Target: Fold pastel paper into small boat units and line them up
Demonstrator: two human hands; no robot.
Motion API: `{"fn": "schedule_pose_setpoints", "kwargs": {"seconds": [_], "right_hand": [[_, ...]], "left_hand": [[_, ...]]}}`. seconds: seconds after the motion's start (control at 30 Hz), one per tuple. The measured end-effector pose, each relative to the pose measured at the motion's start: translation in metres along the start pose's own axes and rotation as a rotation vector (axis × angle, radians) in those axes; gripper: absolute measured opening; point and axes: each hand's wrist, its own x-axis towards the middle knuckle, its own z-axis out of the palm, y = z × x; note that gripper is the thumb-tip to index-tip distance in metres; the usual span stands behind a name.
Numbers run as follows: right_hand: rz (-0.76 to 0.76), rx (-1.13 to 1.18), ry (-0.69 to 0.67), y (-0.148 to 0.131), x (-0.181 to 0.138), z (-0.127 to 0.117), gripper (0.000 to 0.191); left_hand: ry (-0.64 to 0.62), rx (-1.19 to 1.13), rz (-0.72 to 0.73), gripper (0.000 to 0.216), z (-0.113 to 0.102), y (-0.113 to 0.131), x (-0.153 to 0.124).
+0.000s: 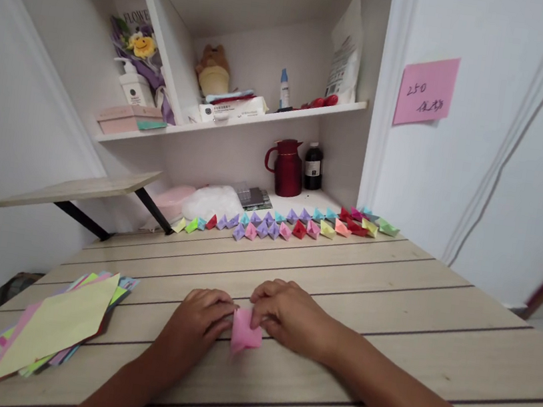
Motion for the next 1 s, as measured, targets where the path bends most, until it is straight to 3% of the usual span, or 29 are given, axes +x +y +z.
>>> {"fn": "schedule_pose_setpoints", "kwargs": {"seconds": [0.1,0.2,0.27,0.4,0.5,0.77,1.0], "right_hand": [[0.028,-0.003,-0.03,-0.002,-0.002,-0.004,0.018],[0.038,-0.002,-0.046,-0.004,-0.002,-0.006,0.017],[0.037,-0.001,-0.052,-0.004,-0.002,-0.006,0.017],[0.02,0.011,-0.048,-0.004,-0.002,-0.006,0.017],[0.004,0.017,-0.053,-0.004,-0.002,-0.006,0.017],[-0.033,-0.023,-0.073,-0.007,0.0,-0.007,0.018],[0.05,0.026,-0.062,-0.001,-0.001,-0.006,0.027]], "left_hand": [[0.083,0.029,-0.028,0.017,0.0,0.015,-0.003],[0.33,0.026,-0.127,0.015,-0.006,0.024,-0.014],[0.413,-0.003,-0.108,0.015,-0.01,0.027,-0.022],[0.244,-0.117,0.019,0.03,-0.01,0.031,-0.031],[0.126,-0.151,0.009,0.037,-0.003,0.03,-0.029],[0.05,-0.3,-0.191,0.014,0.004,0.011,-0.004],[0.037,-0.4,-0.276,0.025,0.009,0.01,0.003]]}}
